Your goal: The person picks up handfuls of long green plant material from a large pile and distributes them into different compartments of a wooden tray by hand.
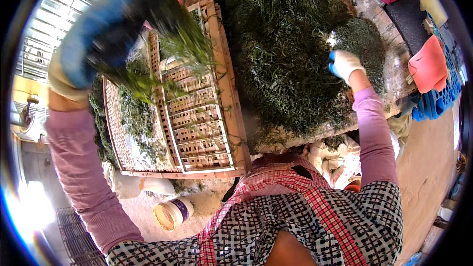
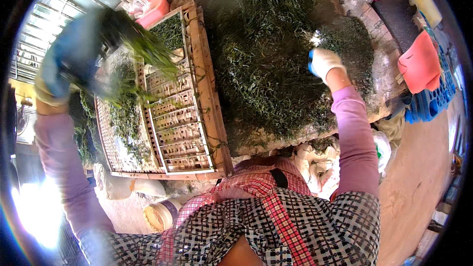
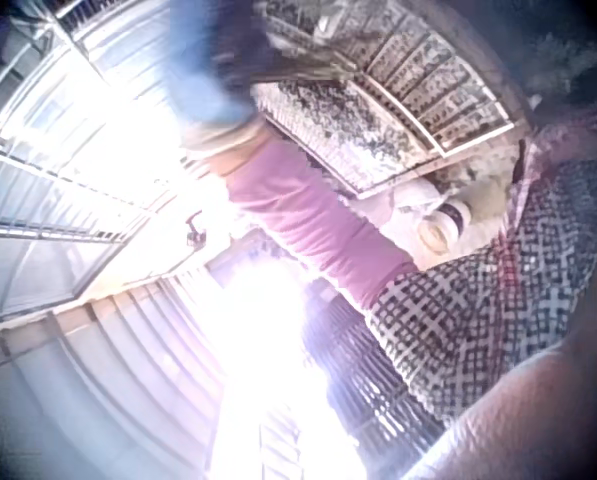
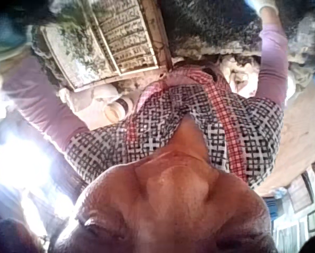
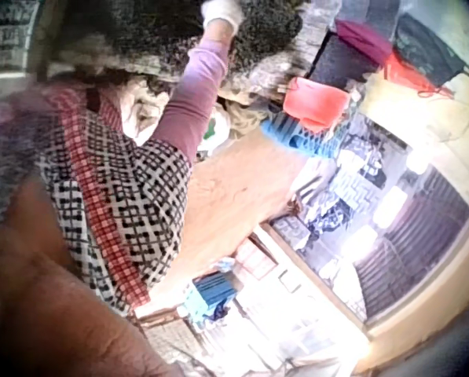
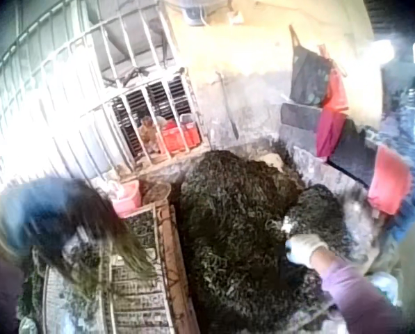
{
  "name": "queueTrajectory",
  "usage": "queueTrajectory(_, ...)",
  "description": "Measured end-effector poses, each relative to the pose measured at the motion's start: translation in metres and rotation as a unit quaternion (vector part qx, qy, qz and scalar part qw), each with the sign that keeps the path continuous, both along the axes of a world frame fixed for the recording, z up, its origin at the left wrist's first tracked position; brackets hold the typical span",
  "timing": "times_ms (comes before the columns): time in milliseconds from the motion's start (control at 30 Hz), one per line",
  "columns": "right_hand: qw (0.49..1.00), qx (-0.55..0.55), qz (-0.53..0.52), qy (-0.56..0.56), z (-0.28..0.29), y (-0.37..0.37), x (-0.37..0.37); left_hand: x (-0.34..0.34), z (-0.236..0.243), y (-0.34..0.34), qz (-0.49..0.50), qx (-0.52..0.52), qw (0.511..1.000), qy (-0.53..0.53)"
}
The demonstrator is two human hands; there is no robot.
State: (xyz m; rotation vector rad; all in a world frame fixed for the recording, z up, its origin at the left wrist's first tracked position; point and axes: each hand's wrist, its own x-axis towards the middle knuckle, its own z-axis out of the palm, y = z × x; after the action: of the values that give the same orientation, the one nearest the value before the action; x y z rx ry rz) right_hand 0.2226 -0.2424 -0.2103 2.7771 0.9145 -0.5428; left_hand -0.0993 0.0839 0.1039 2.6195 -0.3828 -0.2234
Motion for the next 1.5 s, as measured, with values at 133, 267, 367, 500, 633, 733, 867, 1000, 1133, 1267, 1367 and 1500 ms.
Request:
queueTrajectory(133,0.86,0.502,0.075,0.043,0.08,0.049,-0.043,0.01,-0.04,-0.021,-0.046,-0.051,0.991,0.113)
queueTrajectory(267,0.571,0.671,0.318,0.35,0.095,0.105,-0.105,0.023,-0.051,-0.046,0.093,-0.202,0.913,0.343)
queueTrajectory(367,0.463,0.537,0.321,0.628,0.077,0.144,-0.161,0.011,-0.045,-0.039,0.115,-0.158,0.888,0.416)
queueTrajectory(500,0.547,0.352,0.291,0.702,0.06,0.148,-0.208,-0.021,-0.068,0.014,0.141,-0.189,0.875,0.422)
queueTrajectory(633,0.582,0.352,0.253,0.688,0.031,0.161,-0.208,-0.078,-0.11,0.087,0.104,-0.225,0.923,0.293)
queueTrajectory(733,0.707,0.378,0.189,0.567,0.022,0.178,-0.198,-0.12,-0.17,0.15,0.244,-0.393,0.82,0.337)
queueTrajectory(867,0.744,0.403,0.057,0.53,0.001,0.23,-0.196,-0.143,-0.244,0.223,0.177,-0.37,0.866,0.287)
queueTrajectory(1000,0.854,0.371,0.132,0.341,0.01,0.308,-0.21,-0.161,-0.255,0.289,0.027,-0.175,0.984,0.022)
queueTrajectory(1133,0.882,0.394,0.111,0.234,-0.005,0.361,-0.22,-0.17,-0.238,0.344,0.363,-0.287,0.865,0.193)
queueTrajectory(1267,0.939,0.316,0.117,0.063,-0.041,0.387,-0.212,-0.18,-0.306,0.375,0.576,0.075,0.81,-0.077)
queueTrajectory(1367,0.958,0.267,0.099,0.02,-0.036,0.39,-0.217,-0.156,-0.296,0.293,0.504,0.298,0.81,-0.016)
queueTrajectory(1500,0.967,0.232,0.092,0.048,-0.023,0.398,-0.225,-0.135,-0.349,0.215,0.356,0.278,0.891,-0.052)
